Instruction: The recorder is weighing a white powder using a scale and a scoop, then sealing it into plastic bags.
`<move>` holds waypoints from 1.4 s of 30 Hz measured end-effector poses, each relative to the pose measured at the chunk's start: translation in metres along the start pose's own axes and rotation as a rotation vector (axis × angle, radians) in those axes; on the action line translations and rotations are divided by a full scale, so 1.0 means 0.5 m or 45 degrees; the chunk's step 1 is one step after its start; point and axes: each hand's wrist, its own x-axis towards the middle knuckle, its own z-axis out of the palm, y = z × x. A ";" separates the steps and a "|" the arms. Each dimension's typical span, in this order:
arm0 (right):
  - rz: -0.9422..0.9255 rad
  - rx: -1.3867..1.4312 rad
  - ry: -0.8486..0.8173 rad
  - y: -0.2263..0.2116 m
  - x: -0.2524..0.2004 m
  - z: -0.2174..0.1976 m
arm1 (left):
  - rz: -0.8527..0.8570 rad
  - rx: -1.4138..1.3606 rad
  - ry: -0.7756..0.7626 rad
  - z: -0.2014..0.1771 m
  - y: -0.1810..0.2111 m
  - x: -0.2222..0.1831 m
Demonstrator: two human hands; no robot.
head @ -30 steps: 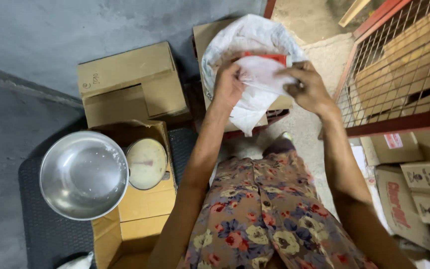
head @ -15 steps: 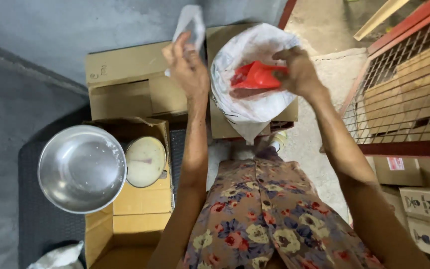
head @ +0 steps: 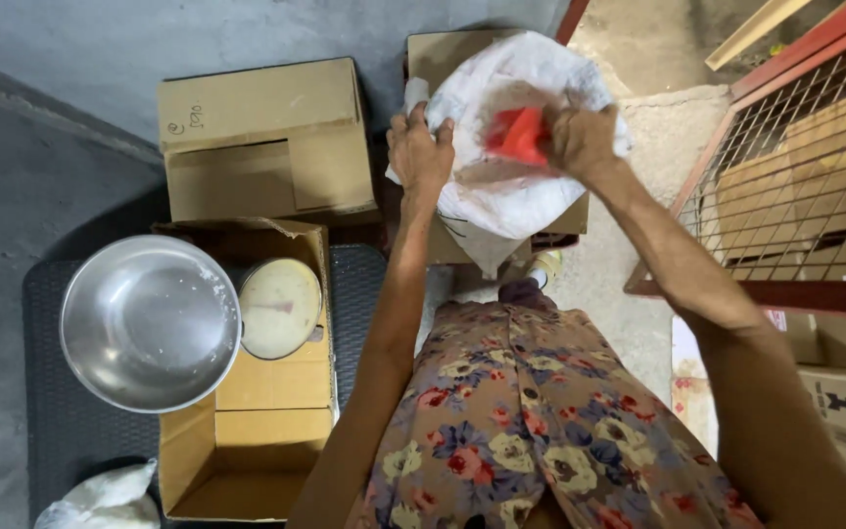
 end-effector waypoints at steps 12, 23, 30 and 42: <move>0.029 -0.706 -0.220 0.026 -0.024 -0.136 | 0.261 -0.333 0.063 -0.038 0.106 -0.022; 0.336 -0.226 -0.019 0.084 -0.038 0.056 | 0.143 -0.419 0.030 0.021 0.087 0.003; 0.255 -0.024 0.276 0.063 0.065 0.114 | 0.141 -0.421 0.024 0.034 0.088 0.006; 0.236 0.073 0.276 0.015 0.087 0.077 | 0.068 -0.489 0.041 0.031 0.072 0.017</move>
